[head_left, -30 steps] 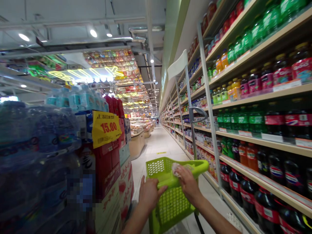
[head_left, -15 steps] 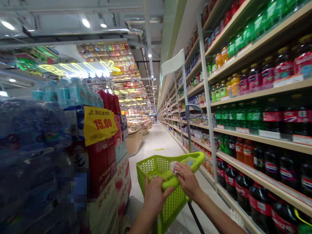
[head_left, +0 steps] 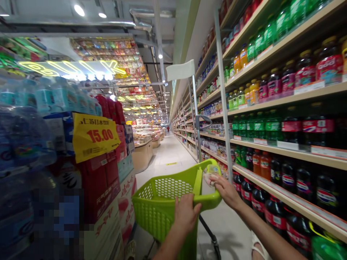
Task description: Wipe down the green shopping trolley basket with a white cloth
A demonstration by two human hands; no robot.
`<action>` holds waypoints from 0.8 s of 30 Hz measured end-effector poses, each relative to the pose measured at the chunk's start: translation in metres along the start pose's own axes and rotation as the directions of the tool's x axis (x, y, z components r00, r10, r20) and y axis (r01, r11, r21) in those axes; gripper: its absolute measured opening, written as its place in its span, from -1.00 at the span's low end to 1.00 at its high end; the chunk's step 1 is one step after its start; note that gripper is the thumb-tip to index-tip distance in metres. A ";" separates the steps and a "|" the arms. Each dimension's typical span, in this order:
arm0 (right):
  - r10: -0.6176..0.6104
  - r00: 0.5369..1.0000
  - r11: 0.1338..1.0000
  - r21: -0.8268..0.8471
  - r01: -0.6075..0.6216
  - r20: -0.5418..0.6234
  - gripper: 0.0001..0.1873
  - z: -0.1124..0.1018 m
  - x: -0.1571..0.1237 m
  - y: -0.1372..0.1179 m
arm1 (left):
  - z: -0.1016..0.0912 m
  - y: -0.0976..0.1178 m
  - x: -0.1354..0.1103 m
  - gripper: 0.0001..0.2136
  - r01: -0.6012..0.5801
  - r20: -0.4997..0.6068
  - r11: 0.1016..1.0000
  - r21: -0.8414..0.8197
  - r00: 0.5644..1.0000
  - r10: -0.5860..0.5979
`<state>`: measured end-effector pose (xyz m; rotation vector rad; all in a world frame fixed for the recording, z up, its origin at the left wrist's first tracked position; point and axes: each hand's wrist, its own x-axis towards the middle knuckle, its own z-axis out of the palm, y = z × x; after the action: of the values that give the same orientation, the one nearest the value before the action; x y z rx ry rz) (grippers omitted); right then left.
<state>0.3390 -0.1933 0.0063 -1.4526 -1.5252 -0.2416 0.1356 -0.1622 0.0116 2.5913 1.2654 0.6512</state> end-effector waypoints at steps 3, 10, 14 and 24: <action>0.008 1.000 0.999 -0.050 -0.009 -0.020 -0.61 -0.010 -0.013 -0.009 | 0.012 0.019 0.005 -0.59 0.024 -0.030 0.999 0.043 0.999 -0.022; -0.005 0.987 0.988 -0.156 -0.021 -0.163 -0.61 -0.029 -0.021 0.009 | 0.029 -0.031 -0.006 -0.52 0.076 0.089 0.990 0.118 0.992 -0.087; -0.029 0.957 0.953 -0.296 -0.060 -0.288 -0.63 -0.031 -0.021 0.016 | 0.040 -0.060 -0.015 -0.45 0.118 0.092 0.959 0.256 0.985 -0.146; -0.456 0.878 0.823 -0.441 0.357 -0.142 -0.74 0.053 -0.056 -0.042 | 0.041 -0.065 -0.028 -0.36 0.057 0.145 0.958 0.282 0.984 -0.101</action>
<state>0.2662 -0.2030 -0.0417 -1.3181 -1.6300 -1.0158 0.0938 -0.1430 -0.0560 2.7246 1.4924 0.2619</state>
